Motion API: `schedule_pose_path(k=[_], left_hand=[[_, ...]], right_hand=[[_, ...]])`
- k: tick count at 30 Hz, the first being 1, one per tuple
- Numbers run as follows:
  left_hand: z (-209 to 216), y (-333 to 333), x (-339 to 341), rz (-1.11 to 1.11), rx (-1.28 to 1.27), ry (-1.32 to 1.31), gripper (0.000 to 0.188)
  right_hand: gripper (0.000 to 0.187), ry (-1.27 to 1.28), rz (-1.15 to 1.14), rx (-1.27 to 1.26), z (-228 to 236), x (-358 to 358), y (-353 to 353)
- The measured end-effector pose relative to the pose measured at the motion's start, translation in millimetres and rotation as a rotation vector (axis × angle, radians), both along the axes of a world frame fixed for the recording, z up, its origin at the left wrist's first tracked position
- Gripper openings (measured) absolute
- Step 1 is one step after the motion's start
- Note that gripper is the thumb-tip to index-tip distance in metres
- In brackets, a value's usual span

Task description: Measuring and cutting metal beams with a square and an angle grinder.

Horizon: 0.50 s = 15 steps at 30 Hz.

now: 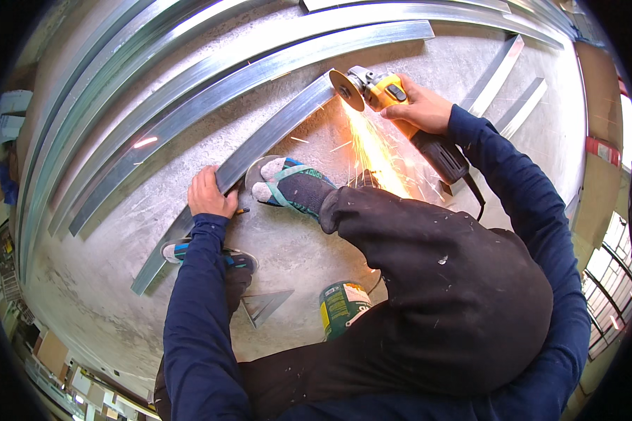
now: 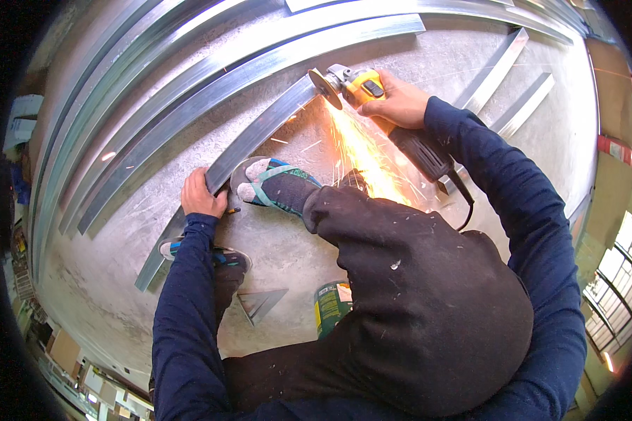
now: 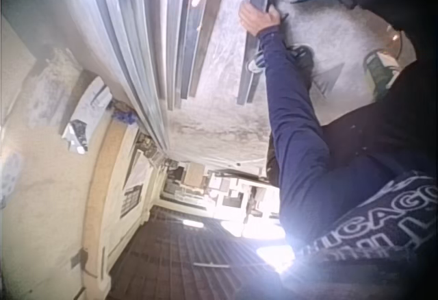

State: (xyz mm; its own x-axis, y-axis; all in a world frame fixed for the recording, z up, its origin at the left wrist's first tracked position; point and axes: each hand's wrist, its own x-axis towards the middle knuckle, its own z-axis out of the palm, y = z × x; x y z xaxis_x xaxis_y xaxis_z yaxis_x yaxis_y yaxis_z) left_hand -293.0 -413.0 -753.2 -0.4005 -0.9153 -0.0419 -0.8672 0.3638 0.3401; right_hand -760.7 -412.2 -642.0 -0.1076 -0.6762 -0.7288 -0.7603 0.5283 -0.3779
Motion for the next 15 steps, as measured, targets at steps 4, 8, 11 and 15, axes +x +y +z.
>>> schedule_pose_path(k=[4,8,11,15], left_hand=[[0.2,0.0,-0.6,0.004,-0.005,0.002,0.062],[0.0,-0.2,-0.5,0.008,0.008,0.005,0.062],[-0.8,-0.4,-0.1,0.007,0.005,0.002,0.061],[-2.5,-0.3,0.4,0.002,-0.025,-0.006,0.06]], right_hand=[[0.082,-0.092,0.062,-0.113,-1.7,-1.2,-1.3],[0.086,-0.043,0.029,-0.083,-2.0,-3.1,0.0],[0.089,-0.076,0.04,-0.085,-1.2,-4.1,0.0],[0.087,-0.048,0.039,-0.047,1.8,-2.9,-0.7]])
